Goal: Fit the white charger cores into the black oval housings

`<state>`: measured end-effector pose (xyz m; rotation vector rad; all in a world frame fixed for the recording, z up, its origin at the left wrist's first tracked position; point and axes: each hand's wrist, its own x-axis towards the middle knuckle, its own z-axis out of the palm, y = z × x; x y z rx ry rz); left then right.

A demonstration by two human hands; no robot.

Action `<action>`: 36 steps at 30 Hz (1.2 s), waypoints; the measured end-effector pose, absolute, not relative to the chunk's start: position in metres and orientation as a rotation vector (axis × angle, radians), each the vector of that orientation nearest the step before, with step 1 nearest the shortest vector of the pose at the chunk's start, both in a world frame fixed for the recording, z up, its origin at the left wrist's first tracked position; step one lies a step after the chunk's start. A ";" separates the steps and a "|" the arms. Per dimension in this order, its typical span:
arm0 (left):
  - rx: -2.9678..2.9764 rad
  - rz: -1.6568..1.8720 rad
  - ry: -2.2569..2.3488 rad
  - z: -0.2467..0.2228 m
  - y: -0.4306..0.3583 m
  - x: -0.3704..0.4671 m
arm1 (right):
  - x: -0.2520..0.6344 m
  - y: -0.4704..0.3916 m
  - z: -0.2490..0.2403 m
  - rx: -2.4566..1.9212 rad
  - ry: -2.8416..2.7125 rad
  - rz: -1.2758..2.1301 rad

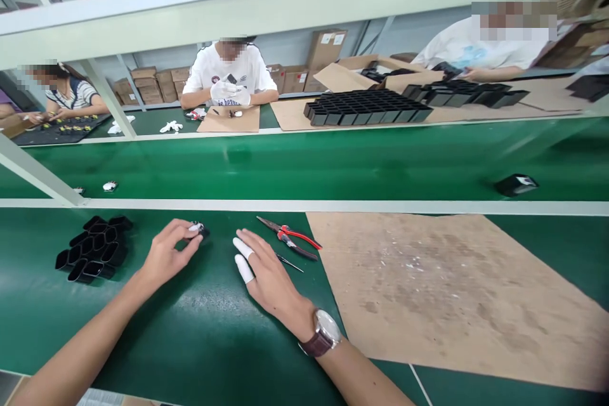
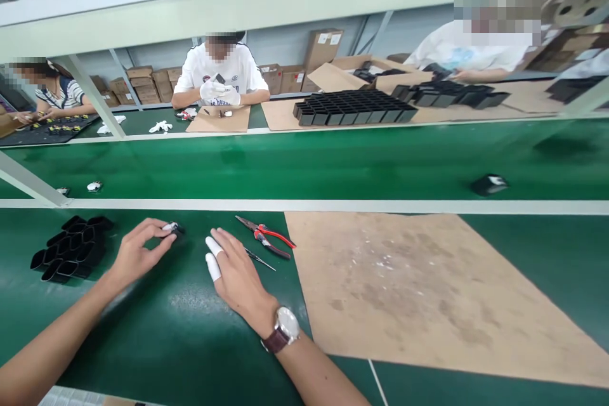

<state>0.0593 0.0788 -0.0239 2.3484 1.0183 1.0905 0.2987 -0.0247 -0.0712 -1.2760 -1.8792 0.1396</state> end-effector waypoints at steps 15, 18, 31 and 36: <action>2.527 0.572 1.754 -0.015 0.269 0.057 | 0.294 -0.032 -0.092 -1.209 -2.221 0.135; 2.602 0.527 1.729 -0.008 0.267 0.040 | 0.298 -0.034 -0.090 -1.145 -2.219 0.113; 2.419 0.084 2.068 -0.008 0.275 -0.074 | 0.287 -0.027 -0.089 -1.011 -2.349 0.168; 2.397 0.091 2.055 -0.025 0.288 -0.075 | 0.294 0.010 -0.082 -1.383 -2.255 -0.059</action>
